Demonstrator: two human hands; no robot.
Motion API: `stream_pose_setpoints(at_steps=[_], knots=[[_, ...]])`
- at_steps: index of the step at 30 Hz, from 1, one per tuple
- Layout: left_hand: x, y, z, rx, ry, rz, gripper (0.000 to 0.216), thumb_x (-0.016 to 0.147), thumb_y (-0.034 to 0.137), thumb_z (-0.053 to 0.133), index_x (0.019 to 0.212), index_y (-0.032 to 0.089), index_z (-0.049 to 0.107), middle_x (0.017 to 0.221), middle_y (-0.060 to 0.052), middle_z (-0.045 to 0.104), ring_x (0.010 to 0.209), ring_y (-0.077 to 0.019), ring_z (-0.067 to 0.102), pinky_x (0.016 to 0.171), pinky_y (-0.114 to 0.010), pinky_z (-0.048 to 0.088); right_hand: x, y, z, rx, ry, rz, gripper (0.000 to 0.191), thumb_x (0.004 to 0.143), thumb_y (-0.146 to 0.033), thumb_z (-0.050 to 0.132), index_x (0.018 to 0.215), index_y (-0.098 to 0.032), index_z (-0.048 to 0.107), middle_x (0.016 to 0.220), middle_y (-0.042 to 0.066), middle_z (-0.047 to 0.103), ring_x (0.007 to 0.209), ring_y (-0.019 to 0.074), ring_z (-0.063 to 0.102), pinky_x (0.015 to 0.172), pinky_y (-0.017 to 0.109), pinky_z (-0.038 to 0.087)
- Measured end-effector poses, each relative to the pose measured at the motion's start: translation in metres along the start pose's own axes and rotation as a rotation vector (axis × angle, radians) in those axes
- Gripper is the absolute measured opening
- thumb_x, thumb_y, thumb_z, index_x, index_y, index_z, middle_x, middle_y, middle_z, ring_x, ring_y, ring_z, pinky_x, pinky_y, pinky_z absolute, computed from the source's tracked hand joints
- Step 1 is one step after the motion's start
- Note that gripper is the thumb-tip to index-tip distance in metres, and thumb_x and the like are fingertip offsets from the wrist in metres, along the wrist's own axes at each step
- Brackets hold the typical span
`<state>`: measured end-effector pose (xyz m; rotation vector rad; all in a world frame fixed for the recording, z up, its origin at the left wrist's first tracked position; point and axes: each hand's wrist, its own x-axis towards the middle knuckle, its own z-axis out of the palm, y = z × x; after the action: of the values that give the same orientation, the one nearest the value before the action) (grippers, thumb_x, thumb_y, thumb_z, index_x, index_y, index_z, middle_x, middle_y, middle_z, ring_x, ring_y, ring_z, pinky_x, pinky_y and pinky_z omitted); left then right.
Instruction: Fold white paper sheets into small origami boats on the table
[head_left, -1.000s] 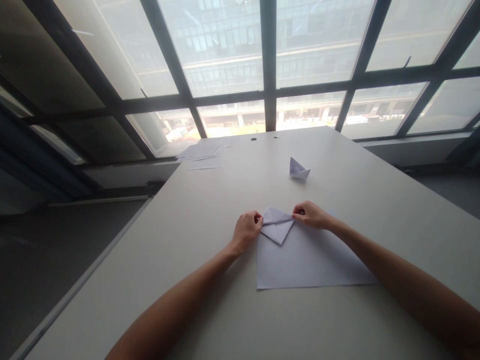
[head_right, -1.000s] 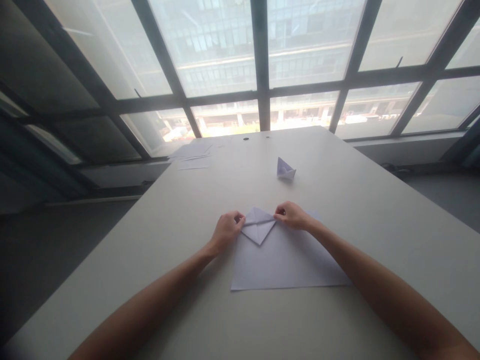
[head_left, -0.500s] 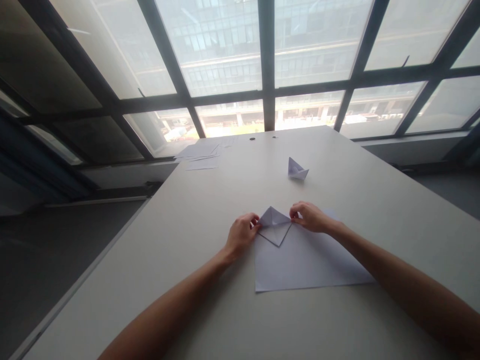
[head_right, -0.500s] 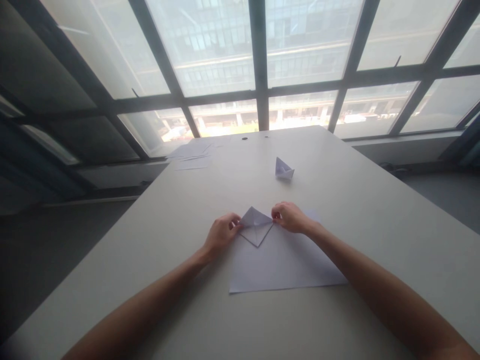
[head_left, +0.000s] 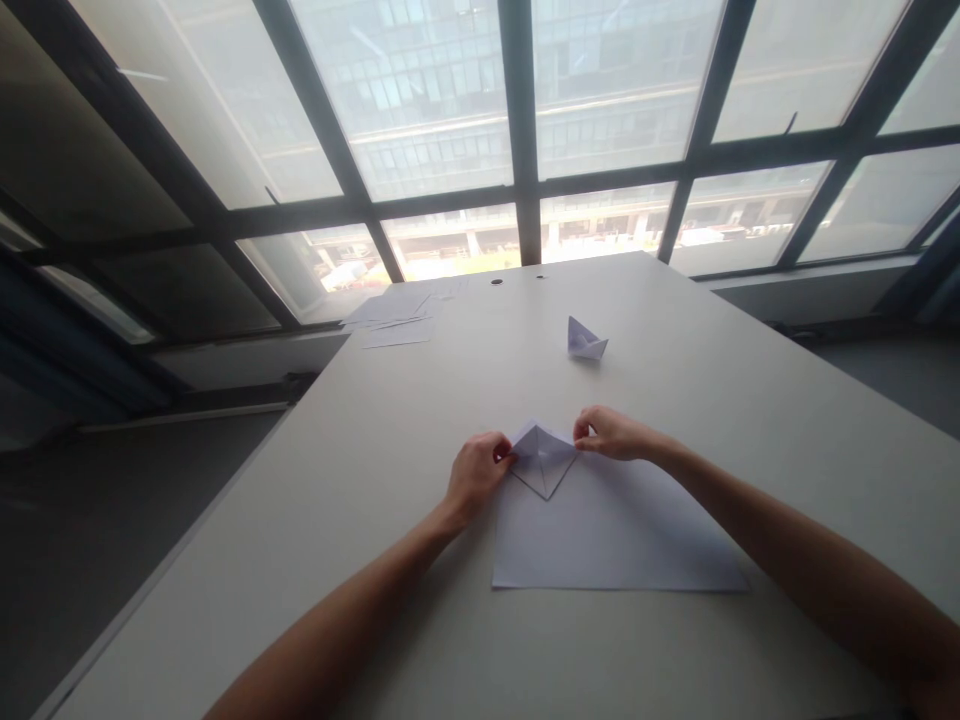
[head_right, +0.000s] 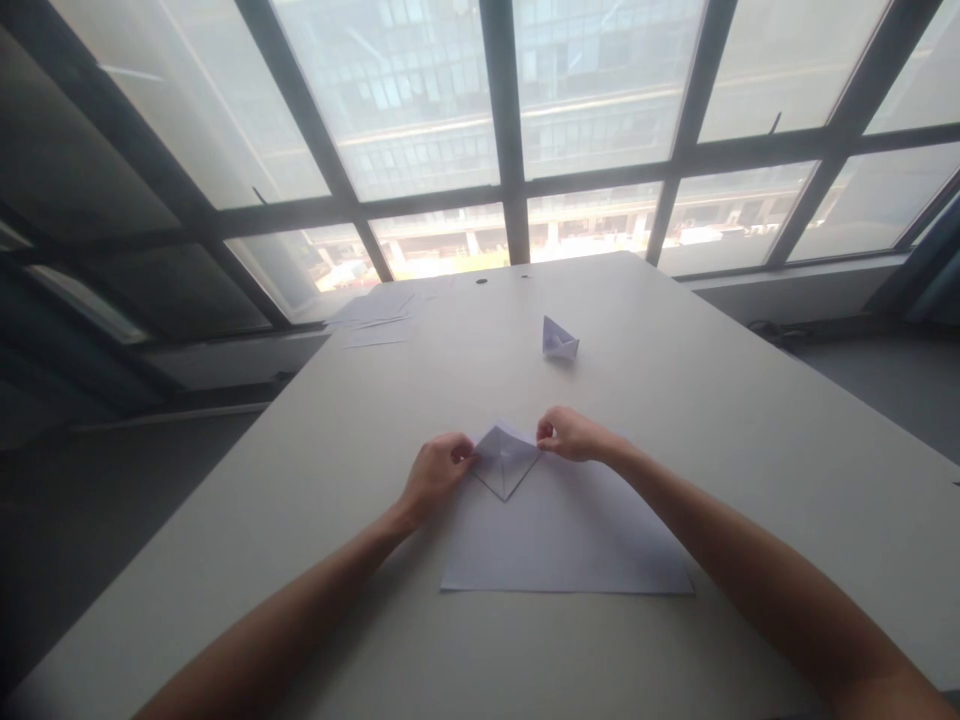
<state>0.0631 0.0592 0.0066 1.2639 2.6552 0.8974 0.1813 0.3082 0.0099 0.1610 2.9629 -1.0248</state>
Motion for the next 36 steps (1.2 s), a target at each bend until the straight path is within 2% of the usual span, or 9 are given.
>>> stream_pose_setpoints(at_steps=[9, 12, 18, 21, 24, 26, 28, 31, 36], knots=[[0.001, -0.002, 0.002, -0.031, 0.012, -0.019, 0.004, 0.079, 0.024, 0.068, 0.078, 0.02, 0.07, 0.077, -0.001, 0.069, 0.072, -0.0148, 0.06, 0.065, -0.024, 0.04, -0.01, -0.016, 0.011, -0.329, 0.01, -0.013, 0.018, 0.089, -0.016, 0.054, 0.078, -0.018, 0.068, 0.092, 0.011, 0.067, 0.088, 0.0221, 0.06, 0.077, 0.029, 0.042], [0.005, -0.004, -0.001, -0.086, -0.023, -0.038, 0.013, 0.082, 0.029, 0.066, 0.08, 0.019, 0.073, 0.077, -0.002, 0.071, 0.07, -0.0153, 0.062, 0.065, -0.025, 0.041, -0.009, -0.023, 0.015, -0.424, -0.003, 0.028, 0.017, 0.089, -0.016, 0.053, 0.08, -0.016, 0.068, 0.093, 0.015, 0.066, 0.088, 0.0243, 0.06, 0.075, 0.03, 0.041], [0.011, -0.005, -0.004, -0.138, -0.038, -0.054, 0.019, 0.085, 0.031, 0.062, 0.084, 0.02, 0.077, 0.081, -0.003, 0.075, 0.073, -0.0164, 0.066, 0.068, -0.024, 0.044, -0.006, -0.027, 0.012, -0.304, 0.021, 0.206, 0.014, 0.087, -0.021, 0.057, 0.079, -0.017, 0.068, 0.087, 0.012, 0.07, 0.077, 0.0216, 0.062, 0.064, 0.029, 0.039], [0.012, -0.005, -0.002, -0.109, -0.022, -0.049, 0.02, 0.084, 0.031, 0.062, 0.083, 0.019, 0.078, 0.079, -0.004, 0.075, 0.071, -0.0163, 0.066, 0.067, -0.024, 0.043, -0.008, -0.029, 0.006, -0.273, 0.171, 0.288, 0.019, 0.091, -0.023, 0.053, 0.084, -0.017, 0.07, 0.087, 0.011, 0.071, 0.078, 0.0218, 0.064, 0.066, 0.029, 0.041], [0.013, -0.004, -0.002, -0.086, -0.026, -0.039, 0.021, 0.084, 0.031, 0.062, 0.083, 0.019, 0.078, 0.079, -0.004, 0.075, 0.07, -0.0161, 0.066, 0.065, -0.024, 0.042, -0.015, -0.04, 0.014, -0.324, 0.37, 0.172, 0.033, 0.099, -0.022, 0.037, 0.108, -0.015, 0.068, 0.107, 0.016, 0.07, 0.101, 0.0246, 0.063, 0.084, 0.032, 0.044], [0.014, -0.004, -0.003, -0.082, -0.042, -0.041, 0.021, 0.084, 0.032, 0.062, 0.083, 0.018, 0.078, 0.079, -0.005, 0.076, 0.07, -0.0162, 0.066, 0.065, -0.024, 0.043, -0.02, -0.049, 0.029, -0.326, 0.33, -0.035, 0.04, 0.1, -0.025, 0.034, 0.132, -0.015, 0.056, 0.133, 0.016, 0.06, 0.125, 0.0255, 0.052, 0.102, 0.036, 0.039], [0.015, -0.004, -0.004, -0.081, -0.058, -0.042, 0.021, 0.084, 0.031, 0.061, 0.083, 0.018, 0.078, 0.079, -0.005, 0.076, 0.07, -0.0162, 0.066, 0.065, -0.024, 0.043, -0.024, -0.056, 0.047, -0.341, 0.205, -0.167, 0.054, 0.101, -0.038, 0.034, 0.149, -0.012, 0.037, 0.154, 0.018, 0.037, 0.144, 0.028, 0.031, 0.115, 0.043, 0.026], [0.017, -0.003, -0.005, -0.069, -0.066, -0.04, 0.021, 0.084, 0.03, 0.061, 0.083, 0.017, 0.077, 0.079, -0.005, 0.076, 0.07, -0.0161, 0.066, 0.067, -0.024, 0.044, -0.025, -0.057, 0.068, -0.343, 0.086, -0.19, 0.076, 0.098, -0.058, 0.031, 0.154, -0.008, 0.022, 0.16, 0.019, 0.018, 0.15, 0.0302, 0.013, 0.12, 0.048, 0.016], [0.013, -0.005, -0.001, -0.007, 0.008, 0.005, 0.02, 0.087, 0.03, 0.059, 0.083, 0.016, 0.073, 0.078, -0.006, 0.072, 0.069, -0.0159, 0.063, 0.068, -0.026, 0.043, -0.022, -0.052, 0.073, -0.361, 0.035, -0.171, 0.09, 0.094, -0.07, 0.026, 0.155, -0.004, 0.018, 0.16, 0.021, 0.011, 0.15, 0.0304, 0.008, 0.121, 0.048, 0.013]])
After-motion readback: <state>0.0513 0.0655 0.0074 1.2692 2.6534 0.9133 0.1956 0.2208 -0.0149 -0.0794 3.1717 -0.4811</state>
